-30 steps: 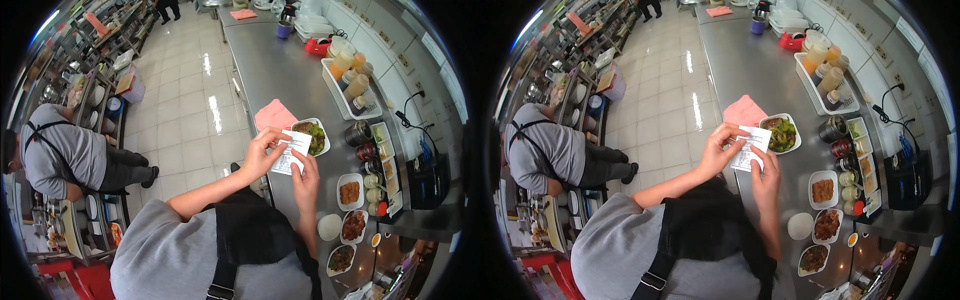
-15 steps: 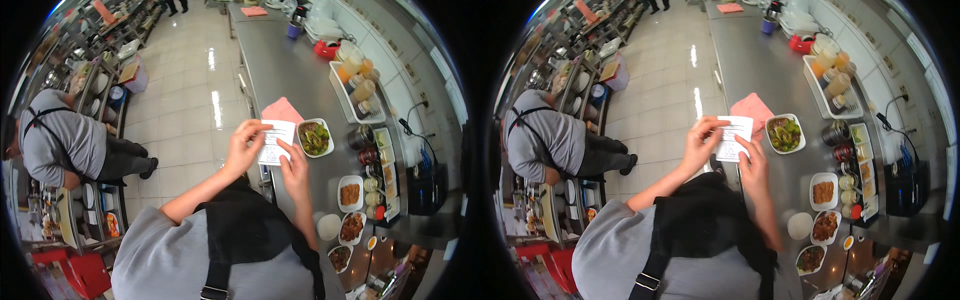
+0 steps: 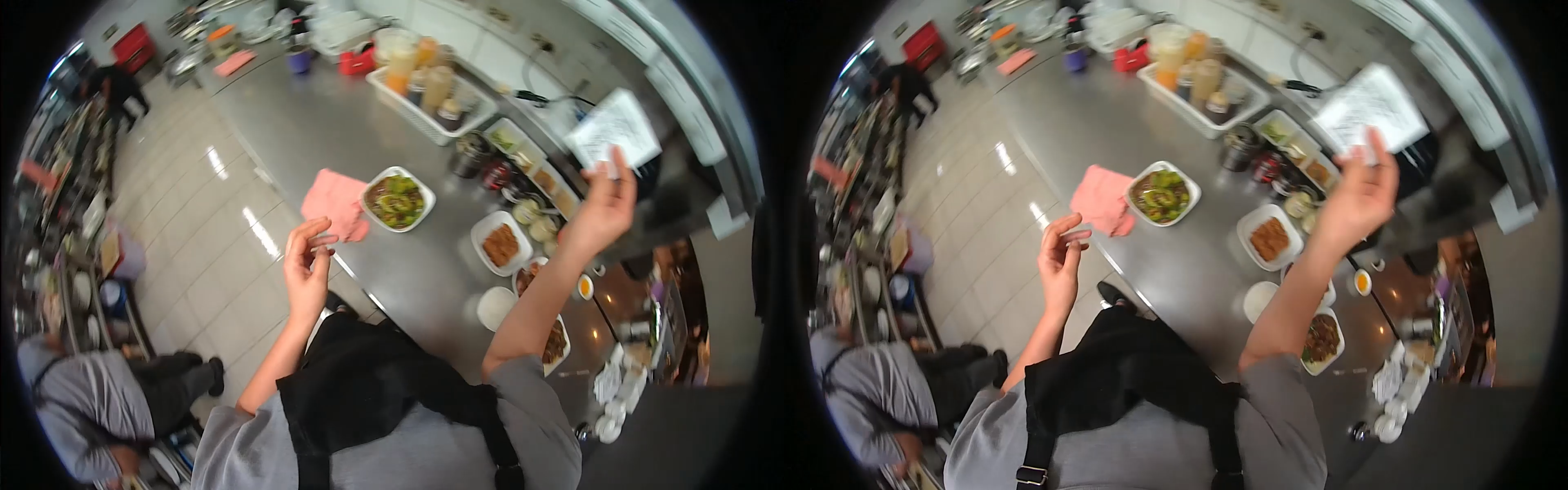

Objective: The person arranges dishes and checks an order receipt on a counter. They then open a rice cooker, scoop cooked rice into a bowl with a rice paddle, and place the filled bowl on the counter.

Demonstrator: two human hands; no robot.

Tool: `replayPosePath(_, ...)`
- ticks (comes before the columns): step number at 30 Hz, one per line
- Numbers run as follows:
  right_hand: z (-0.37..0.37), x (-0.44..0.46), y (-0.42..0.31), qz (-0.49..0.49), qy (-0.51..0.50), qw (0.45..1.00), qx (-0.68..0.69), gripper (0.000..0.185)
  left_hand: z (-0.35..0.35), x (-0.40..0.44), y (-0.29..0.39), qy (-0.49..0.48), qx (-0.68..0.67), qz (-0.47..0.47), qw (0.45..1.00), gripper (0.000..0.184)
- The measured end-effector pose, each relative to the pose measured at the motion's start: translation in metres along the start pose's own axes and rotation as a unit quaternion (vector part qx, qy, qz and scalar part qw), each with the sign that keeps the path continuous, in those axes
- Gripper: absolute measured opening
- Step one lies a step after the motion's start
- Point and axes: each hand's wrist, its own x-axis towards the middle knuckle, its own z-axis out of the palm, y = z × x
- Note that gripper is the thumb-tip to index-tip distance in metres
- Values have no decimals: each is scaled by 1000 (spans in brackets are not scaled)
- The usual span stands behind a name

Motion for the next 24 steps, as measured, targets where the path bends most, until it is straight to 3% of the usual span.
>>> replayPosePath(2, -34, 44, -9, -71, 136, 987, 49, 29, 24, 1, 0, -52, -20, -8, 998, 33)
replayPosePath(5, -71, 79, -12, -114, 140, 983, 22, 28, 55, 2, -4, -134, -41, -7, 990, 30)
replayPosePath(12, -116, 146, 5, -114, 117, 984, -65, 27, 120, 3, 16, -270, -83, 29, 959, 29)
replayPosePath(14, -141, 167, 1, -54, 137, 972, -185, 30, 135, -1, 20, -302, -92, 38, 948, 29)
replayPosePath(17, -152, 191, -2, -44, 123, 969, -212, 33, 148, -3, 14, -335, -97, 39, 936, 31)
replayPosePath(20, -158, 210, -2, -97, 90, 971, -200, 26, 161, -3, 18, -364, -105, 44, 924, 32)
replayPosePath(24, -177, 184, -5, -192, 90, 947, -242, 33, 170, -2, 20, -394, -104, 57, 912, 31)
